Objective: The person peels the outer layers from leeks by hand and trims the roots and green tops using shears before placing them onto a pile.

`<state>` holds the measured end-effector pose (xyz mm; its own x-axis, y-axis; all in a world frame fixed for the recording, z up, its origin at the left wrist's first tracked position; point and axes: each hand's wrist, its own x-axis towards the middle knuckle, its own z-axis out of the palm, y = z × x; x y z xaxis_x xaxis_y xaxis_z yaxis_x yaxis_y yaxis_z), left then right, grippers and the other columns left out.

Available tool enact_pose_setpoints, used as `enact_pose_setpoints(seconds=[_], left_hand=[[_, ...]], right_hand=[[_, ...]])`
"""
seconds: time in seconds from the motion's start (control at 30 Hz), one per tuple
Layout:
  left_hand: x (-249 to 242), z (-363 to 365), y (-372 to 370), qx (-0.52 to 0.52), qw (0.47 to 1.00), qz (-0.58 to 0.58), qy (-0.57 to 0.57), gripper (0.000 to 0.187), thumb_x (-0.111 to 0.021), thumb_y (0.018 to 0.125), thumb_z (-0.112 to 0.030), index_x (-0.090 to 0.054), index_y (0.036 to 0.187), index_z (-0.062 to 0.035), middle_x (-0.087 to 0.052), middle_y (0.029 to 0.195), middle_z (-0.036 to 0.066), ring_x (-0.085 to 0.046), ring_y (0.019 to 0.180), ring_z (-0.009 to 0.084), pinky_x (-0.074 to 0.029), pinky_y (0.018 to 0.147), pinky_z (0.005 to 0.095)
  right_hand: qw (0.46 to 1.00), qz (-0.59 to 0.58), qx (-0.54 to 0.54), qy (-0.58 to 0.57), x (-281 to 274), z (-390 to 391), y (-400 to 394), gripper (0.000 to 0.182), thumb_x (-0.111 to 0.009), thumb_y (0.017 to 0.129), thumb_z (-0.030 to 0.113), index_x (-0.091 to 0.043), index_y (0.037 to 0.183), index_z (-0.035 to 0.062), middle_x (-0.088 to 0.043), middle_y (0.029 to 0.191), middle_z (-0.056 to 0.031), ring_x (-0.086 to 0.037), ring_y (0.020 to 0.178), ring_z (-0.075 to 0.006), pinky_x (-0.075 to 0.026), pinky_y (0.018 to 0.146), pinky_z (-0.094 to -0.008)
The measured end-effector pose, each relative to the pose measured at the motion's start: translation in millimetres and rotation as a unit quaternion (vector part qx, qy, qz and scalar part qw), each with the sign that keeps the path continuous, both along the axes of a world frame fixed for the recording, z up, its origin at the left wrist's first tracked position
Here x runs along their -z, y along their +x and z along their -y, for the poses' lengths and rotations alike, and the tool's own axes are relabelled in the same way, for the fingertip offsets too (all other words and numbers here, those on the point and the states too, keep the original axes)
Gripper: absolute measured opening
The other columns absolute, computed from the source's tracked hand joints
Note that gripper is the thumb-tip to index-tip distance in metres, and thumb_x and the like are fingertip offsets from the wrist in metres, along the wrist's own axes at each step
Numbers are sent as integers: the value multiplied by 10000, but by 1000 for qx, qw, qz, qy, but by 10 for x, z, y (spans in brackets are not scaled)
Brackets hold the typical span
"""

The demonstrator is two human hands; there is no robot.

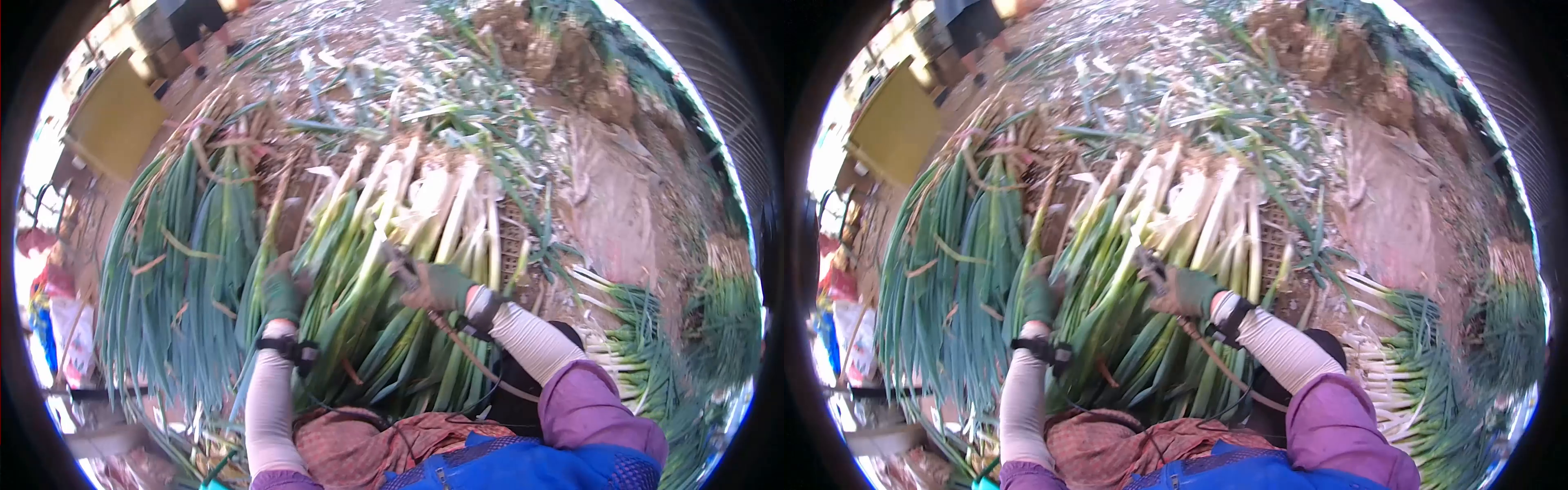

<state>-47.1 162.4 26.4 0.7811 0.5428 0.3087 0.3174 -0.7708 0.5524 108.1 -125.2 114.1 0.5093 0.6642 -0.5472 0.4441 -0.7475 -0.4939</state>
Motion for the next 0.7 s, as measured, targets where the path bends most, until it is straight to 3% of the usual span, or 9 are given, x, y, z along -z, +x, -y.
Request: enact_pose_setpoints(seconds=[0.07, 0.17, 0.2, 0.4, 0.43, 0.53, 0.57, 0.67, 0.7], left_hand=[[348, -173, -182, -89, 985, -146, -13, 431, -728, 806, -333, -658, 1109, -35, -688, 982, 240, -658, 938, 405, -517, 828, 434], [957, -358, -500, -28, 962, -183, -202, 427, -726, 795, -359, -664, 1076, -44, -687, 989, 249, -664, 935, 391, -517, 840, 443], [880, -334, -494, -20, 954, -180, -238, 409, -712, 807, -354, -665, 1077, -51, -691, 994, 235, -668, 929, 384, -519, 835, 447], [-259, 36, -313, -38, 966, -251, -35, 385, -684, 824, -397, -682, 1066, -97, -706, 978, 165, -685, 863, 340, -524, 762, 442], [-374, 64, -279, -40, 976, -215, -1, 388, -689, 812, -413, -698, 1042, -101, -709, 910, 158, -688, 833, 332, -524, 737, 446], [-557, 144, -154, -24, 972, -216, -85, 354, -739, 794, -362, -724, 1015, -86, -718, 862, 155, -697, 785, 307, -530, 704, 412], [-554, 203, -142, -16, 969, -225, -96, 372, -746, 786, -380, -728, 1016, -88, -722, 880, 158, -697, 790, 315, -532, 712, 411], [-332, 331, -77, -25, 953, -299, -48, 388, -719, 798, -371, -713, 1070, -94, -720, 932, 179, -685, 914, 355, -520, 820, 443], [-256, 328, -116, -36, 957, -271, -100, 394, -699, 800, -343, -689, 1113, -102, -712, 969, 192, -671, 967, 364, -507, 863, 459]], right_hand=[[1000, -9, -11, -3, -126, 67, -81, 786, -692, 759, 519, -513, 1251, -66, -673, 1035, -276, -667, 988, -387, -519, 861, -422], [999, -31, 8, 11, -198, 119, -204, 759, -689, 766, 497, -517, 1233, -76, -677, 998, -277, -673, 973, -378, -521, 856, -413], [999, -32, 11, 18, -188, 130, -222, 754, -687, 769, 489, -515, 1229, -83, -677, 992, -277, -674, 968, -376, -521, 854, -409], [992, -89, 54, 65, -101, 287, -328, 708, -688, 762, 469, -546, 1132, -119, -675, 931, -269, -680, 920, -363, -516, 832, -395], [990, -73, 53, 112, 299, 358, -368, 663, -707, 787, 479, -518, 1319, 130, -659, 882, -181, -660, 839, -342, -493, 787, -415], [983, -136, 54, 113, 205, 380, -540, 627, -710, 794, 461, -515, 1345, 235, -645, 851, -155, -650, 819, -327, -492, 779, -408], [975, -166, 42, 138, 70, 381, -609, 618, -711, 791, 469, -536, 1296, 158, -654, 857, -170, -659, 839, -337, -491, 779, -408], [983, -140, 18, 116, -199, 354, -756, 620, -711, 782, 489, -552, 1214, 74, -662, 874, -189, -666, 856, -349, -492, 781, -410], [984, -154, 17, 91, -195, 341, -741, 632, -680, 777, 447, -531, 1329, 179, -650, 933, -216, -656, 913, -349, -491, 831, -404]])
